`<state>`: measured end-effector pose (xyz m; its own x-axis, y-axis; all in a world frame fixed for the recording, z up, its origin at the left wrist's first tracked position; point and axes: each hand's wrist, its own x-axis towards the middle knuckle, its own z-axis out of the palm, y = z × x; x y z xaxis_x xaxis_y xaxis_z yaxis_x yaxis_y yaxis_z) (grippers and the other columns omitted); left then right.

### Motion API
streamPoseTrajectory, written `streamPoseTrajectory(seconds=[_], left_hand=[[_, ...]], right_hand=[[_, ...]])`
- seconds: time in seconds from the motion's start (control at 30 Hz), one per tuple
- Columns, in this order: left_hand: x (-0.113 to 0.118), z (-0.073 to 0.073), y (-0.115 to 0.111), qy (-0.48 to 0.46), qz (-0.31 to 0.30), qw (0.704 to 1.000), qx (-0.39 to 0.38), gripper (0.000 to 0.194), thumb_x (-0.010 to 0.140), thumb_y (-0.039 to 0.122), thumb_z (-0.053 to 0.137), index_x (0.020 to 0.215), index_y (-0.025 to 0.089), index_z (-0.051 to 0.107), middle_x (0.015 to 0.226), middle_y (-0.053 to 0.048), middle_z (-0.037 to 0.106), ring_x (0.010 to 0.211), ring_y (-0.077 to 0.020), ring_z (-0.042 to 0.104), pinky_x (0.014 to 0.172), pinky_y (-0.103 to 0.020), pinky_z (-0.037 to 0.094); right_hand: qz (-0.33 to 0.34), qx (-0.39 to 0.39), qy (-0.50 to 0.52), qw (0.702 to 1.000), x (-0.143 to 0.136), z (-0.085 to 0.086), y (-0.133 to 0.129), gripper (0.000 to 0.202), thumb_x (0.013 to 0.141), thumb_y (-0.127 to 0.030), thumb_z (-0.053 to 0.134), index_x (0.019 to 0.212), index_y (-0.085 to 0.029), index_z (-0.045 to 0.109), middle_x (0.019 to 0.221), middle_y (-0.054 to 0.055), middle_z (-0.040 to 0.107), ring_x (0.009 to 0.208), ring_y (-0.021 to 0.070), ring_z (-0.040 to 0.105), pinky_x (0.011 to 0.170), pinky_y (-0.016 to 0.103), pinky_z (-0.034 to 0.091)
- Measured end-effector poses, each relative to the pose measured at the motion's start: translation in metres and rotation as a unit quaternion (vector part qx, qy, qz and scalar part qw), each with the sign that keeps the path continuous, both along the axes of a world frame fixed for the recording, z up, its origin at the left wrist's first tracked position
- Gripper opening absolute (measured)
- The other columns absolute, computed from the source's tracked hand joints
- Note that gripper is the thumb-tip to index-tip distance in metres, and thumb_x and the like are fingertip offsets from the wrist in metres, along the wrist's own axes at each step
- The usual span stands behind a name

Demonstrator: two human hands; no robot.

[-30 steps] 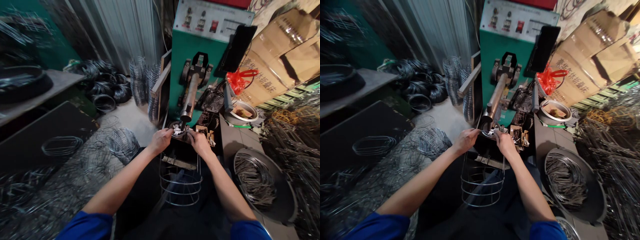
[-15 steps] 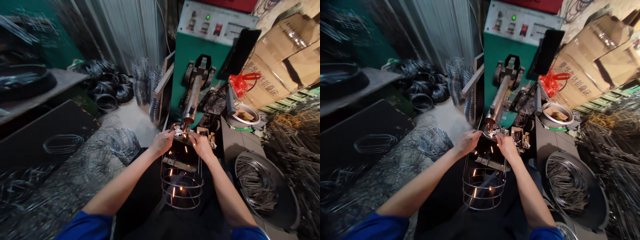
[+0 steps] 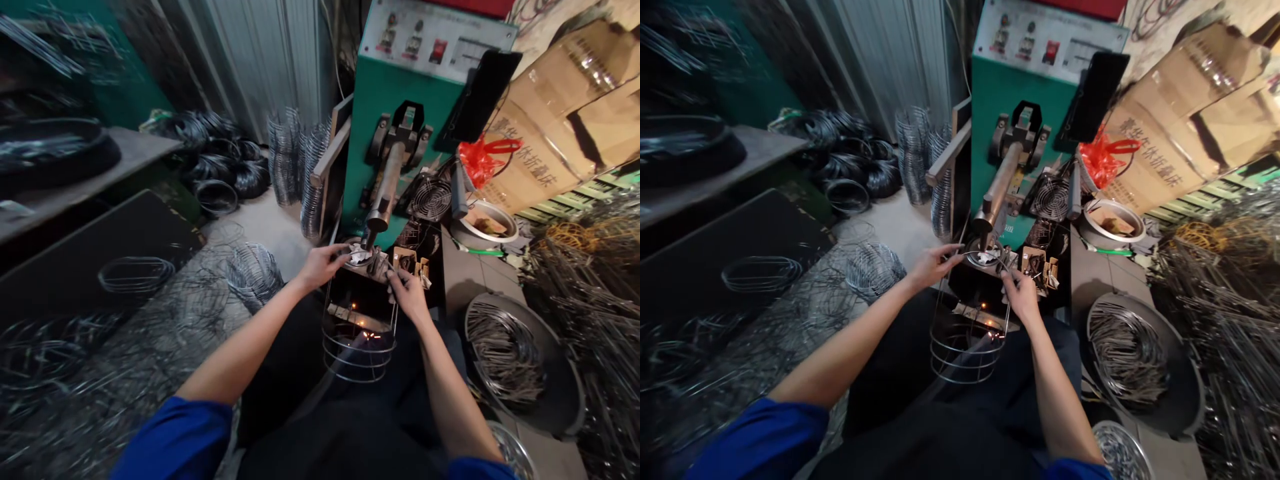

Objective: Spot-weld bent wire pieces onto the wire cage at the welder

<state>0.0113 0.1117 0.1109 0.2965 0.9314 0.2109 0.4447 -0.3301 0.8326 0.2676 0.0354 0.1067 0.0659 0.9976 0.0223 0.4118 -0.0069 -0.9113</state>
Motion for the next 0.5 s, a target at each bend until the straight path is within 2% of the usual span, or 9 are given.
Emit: streamPoseTrajectory(seconds=[0.07, 0.1, 0.2, 0.27, 0.33, 0.4, 0.47, 0.5], left_hand=[[-0.015, -0.013, -0.021, -0.119, 0.027, 0.986, -0.115, 0.058, 0.087, 0.052, 0.063, 0.13, 0.014, 0.059, 0.089, -0.006, 0.07, 0.071, -0.018, 0.068, 0.067, -0.028, 0.053], [-0.022, -0.022, -0.036, -0.177, 0.042, 0.967, -0.176, 0.067, 0.086, 0.058, 0.062, 0.136, 0.015, 0.053, 0.097, -0.008, 0.07, 0.076, -0.0185, 0.069, 0.068, -0.029, 0.053], [-0.026, -0.049, -0.095, -0.311, 0.092, 0.877, -0.355, 0.079, 0.081, 0.067, 0.064, 0.14, 0.018, 0.043, 0.117, -0.016, 0.067, 0.094, -0.0221, 0.071, 0.077, -0.032, 0.055], [-0.013, -0.06, -0.13, -0.369, 0.058, 0.811, -0.45, 0.081, 0.075, 0.065, 0.073, 0.135, 0.021, 0.044, 0.121, -0.017, 0.065, 0.098, -0.0249, 0.071, 0.079, -0.035, 0.056], [0.009, -0.062, -0.154, -0.429, 0.016, 0.758, -0.491, 0.072, 0.071, 0.057, 0.08, 0.127, 0.021, 0.051, 0.121, -0.016, 0.066, 0.094, -0.0248, 0.071, 0.078, -0.035, 0.056], [0.029, -0.058, -0.164, -0.471, 0.01, 0.732, -0.492, 0.062, 0.069, 0.046, 0.085, 0.117, 0.019, 0.057, 0.116, -0.014, 0.067, 0.081, -0.0199, 0.071, 0.074, -0.031, 0.056], [0.039, -0.055, -0.164, -0.481, 0.033, 0.737, -0.474, 0.059, 0.065, 0.037, 0.088, 0.113, 0.016, 0.061, 0.112, -0.012, 0.068, 0.072, -0.0146, 0.067, 0.067, -0.027, 0.054], [0.039, -0.055, -0.161, -0.477, 0.049, 0.749, -0.457, 0.062, 0.062, 0.034, 0.09, 0.114, 0.016, 0.061, 0.111, -0.011, 0.067, 0.072, -0.014, 0.065, 0.065, -0.025, 0.053]], right_hand=[[-0.039, 0.026, -0.004, 0.999, 0.003, 0.001, -0.012, 0.05, 0.093, -0.065, 0.05, 0.078, -0.019, 0.057, 0.056, -0.002, 0.059, 0.04, 0.0133, 0.057, 0.041, 0.02, 0.04], [-0.059, 0.036, -0.007, 0.998, 0.005, 0.003, -0.017, 0.048, 0.094, -0.064, 0.05, 0.08, -0.019, 0.059, 0.058, -0.001, 0.061, 0.041, 0.0136, 0.058, 0.042, 0.021, 0.041], [-0.112, 0.07, -0.031, 0.991, 0.006, 0.016, -0.029, 0.043, 0.097, -0.058, 0.049, 0.089, -0.019, 0.063, 0.067, 0.001, 0.067, 0.046, 0.0146, 0.061, 0.048, 0.023, 0.046], [-0.135, 0.094, -0.061, 0.984, 0.004, 0.024, -0.033, 0.042, 0.098, -0.056, 0.047, 0.096, -0.019, 0.066, 0.071, 0.003, 0.07, 0.051, 0.0159, 0.063, 0.054, 0.024, 0.049], [-0.146, 0.118, -0.089, 0.978, 0.005, 0.028, -0.038, 0.043, 0.099, -0.055, 0.045, 0.105, -0.018, 0.068, 0.079, 0.005, 0.073, 0.06, 0.0183, 0.068, 0.062, 0.027, 0.052], [-0.143, 0.14, -0.118, 0.973, 0.018, 0.025, -0.051, 0.044, 0.098, -0.055, 0.048, 0.114, -0.019, 0.067, 0.095, 0.008, 0.075, 0.078, 0.0226, 0.072, 0.075, 0.032, 0.055], [-0.152, 0.136, -0.165, 0.965, 0.052, 0.013, -0.081, 0.047, 0.093, -0.058, 0.054, 0.119, -0.021, 0.066, 0.11, 0.011, 0.073, 0.098, 0.0281, 0.071, 0.089, 0.039, 0.054], [-0.176, 0.111, -0.198, 0.958, 0.076, 0.003, -0.102, 0.05, 0.089, -0.061, 0.057, 0.119, -0.023, 0.066, 0.114, 0.012, 0.072, 0.101, 0.0311, 0.07, 0.089, 0.043, 0.054]])
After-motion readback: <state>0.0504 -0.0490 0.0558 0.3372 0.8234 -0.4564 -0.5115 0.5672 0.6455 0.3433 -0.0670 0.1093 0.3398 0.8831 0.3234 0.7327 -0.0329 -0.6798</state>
